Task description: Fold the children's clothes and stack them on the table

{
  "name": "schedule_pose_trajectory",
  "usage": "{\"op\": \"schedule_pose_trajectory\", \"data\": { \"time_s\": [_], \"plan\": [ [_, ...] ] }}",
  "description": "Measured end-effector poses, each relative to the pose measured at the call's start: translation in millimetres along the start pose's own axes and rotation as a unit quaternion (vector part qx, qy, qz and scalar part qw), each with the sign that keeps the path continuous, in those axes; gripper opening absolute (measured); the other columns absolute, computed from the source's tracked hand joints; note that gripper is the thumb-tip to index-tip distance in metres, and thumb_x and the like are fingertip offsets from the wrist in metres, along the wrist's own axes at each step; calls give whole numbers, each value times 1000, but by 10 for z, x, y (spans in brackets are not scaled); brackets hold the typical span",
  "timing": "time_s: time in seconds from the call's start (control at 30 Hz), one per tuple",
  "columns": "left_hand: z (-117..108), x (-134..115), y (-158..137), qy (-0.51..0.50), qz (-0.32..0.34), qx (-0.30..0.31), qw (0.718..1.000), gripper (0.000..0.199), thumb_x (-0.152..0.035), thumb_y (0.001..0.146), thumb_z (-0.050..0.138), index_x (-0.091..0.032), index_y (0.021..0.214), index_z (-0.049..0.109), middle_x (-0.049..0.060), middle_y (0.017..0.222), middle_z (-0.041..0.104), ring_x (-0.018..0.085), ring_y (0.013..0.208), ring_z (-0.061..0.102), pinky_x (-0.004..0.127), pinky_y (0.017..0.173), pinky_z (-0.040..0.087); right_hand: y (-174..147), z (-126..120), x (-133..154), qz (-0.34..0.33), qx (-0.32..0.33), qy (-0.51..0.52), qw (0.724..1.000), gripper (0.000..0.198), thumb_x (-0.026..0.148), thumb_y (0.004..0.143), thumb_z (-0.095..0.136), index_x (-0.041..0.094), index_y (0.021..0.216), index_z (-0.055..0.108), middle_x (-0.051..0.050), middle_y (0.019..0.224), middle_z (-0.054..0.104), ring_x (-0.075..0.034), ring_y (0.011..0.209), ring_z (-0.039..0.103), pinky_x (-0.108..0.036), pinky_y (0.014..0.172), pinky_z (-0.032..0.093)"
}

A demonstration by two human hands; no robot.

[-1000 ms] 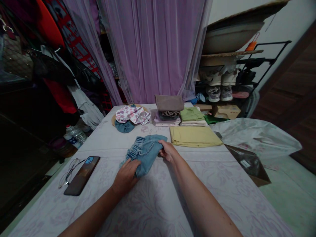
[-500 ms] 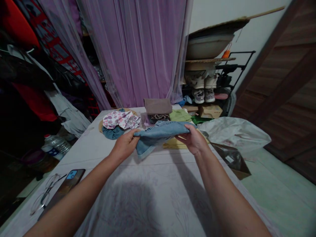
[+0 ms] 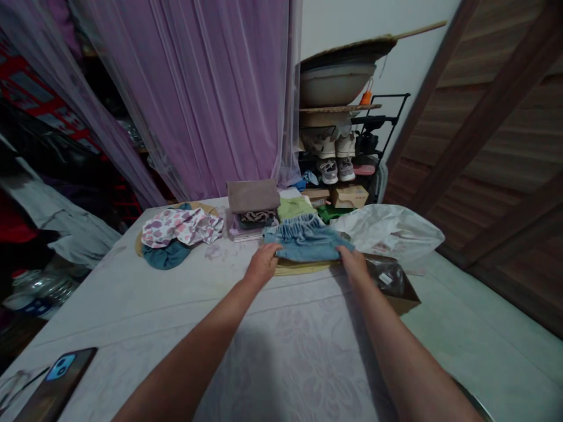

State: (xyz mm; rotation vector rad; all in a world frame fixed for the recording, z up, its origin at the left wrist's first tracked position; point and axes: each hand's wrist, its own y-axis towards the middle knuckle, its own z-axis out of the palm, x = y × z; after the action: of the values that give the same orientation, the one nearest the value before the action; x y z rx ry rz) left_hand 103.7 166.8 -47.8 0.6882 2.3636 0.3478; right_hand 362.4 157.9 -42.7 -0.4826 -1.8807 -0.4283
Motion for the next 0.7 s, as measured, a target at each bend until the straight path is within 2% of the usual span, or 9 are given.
{"op": "schedule_pose_trajectory", "data": {
  "time_s": [0.07, 0.17, 0.3, 0.47, 0.53, 0.63, 0.7],
  "plan": [
    [202, 159, -152, 11, -18, 32, 999, 37, -2, 73, 48, -16, 103, 64, 10, 112, 67, 23, 111, 59, 41, 102, 46, -16, 38, -229, 8, -12, -166, 986, 25, 42, 74, 57, 19, 71, 68, -7, 64, 66, -26, 75, 64, -33, 67, 47],
    [292, 237, -270, 14, -12, 39, 999, 38, -2, 74, 48, -17, 105, 63, 10, 117, 65, 23, 115, 57, 44, 105, 44, 23, 53, -286, -20, -22, -276, 961, 33, 45, 80, 53, 19, 82, 73, -9, 71, 68, -26, 75, 64, -32, 66, 45],
    [183, 174, -233, 10, 34, 32, 999, 41, -1, 72, 47, -19, 104, 63, 9, 117, 65, 23, 118, 55, 47, 107, 43, 106, 28, -203, -50, -28, -277, 959, 33, 42, 82, 50, 19, 86, 73, -7, 69, 68, -23, 71, 63, -29, 64, 43],
    [126, 120, -109, 18, 90, -15, 996, 44, 0, 73, 44, -20, 108, 63, 8, 120, 64, 24, 129, 47, 50, 112, 38, 134, 0, -254, -168, -102, -195, 961, 36, 40, 84, 44, 16, 92, 69, -10, 85, 70, -23, 82, 62, -31, 74, 45],
    [192, 137, -115, 25, 89, 4, 996, 44, 1, 72, 45, -19, 106, 64, 9, 119, 64, 24, 128, 47, 49, 112, 38, 106, 3, -327, -147, -98, -226, 958, 35, 40, 83, 45, 16, 88, 69, -11, 83, 69, -24, 82, 62, -32, 75, 44],
    [293, 164, -187, 35, 61, 56, 996, 45, 0, 69, 47, -18, 105, 65, 10, 119, 64, 24, 124, 51, 48, 111, 41, 48, -1, -453, -61, -61, -291, 953, 35, 44, 83, 47, 16, 82, 69, -12, 76, 69, -26, 77, 61, -34, 73, 43],
    [292, 153, -229, 44, 40, 79, 995, 47, 0, 69, 47, -19, 107, 66, 10, 123, 64, 23, 122, 53, 48, 110, 40, 23, -20, -498, -28, -63, -292, 954, 38, 47, 83, 49, 15, 88, 68, -12, 78, 69, -27, 78, 62, -35, 74, 43]
  ]
}}
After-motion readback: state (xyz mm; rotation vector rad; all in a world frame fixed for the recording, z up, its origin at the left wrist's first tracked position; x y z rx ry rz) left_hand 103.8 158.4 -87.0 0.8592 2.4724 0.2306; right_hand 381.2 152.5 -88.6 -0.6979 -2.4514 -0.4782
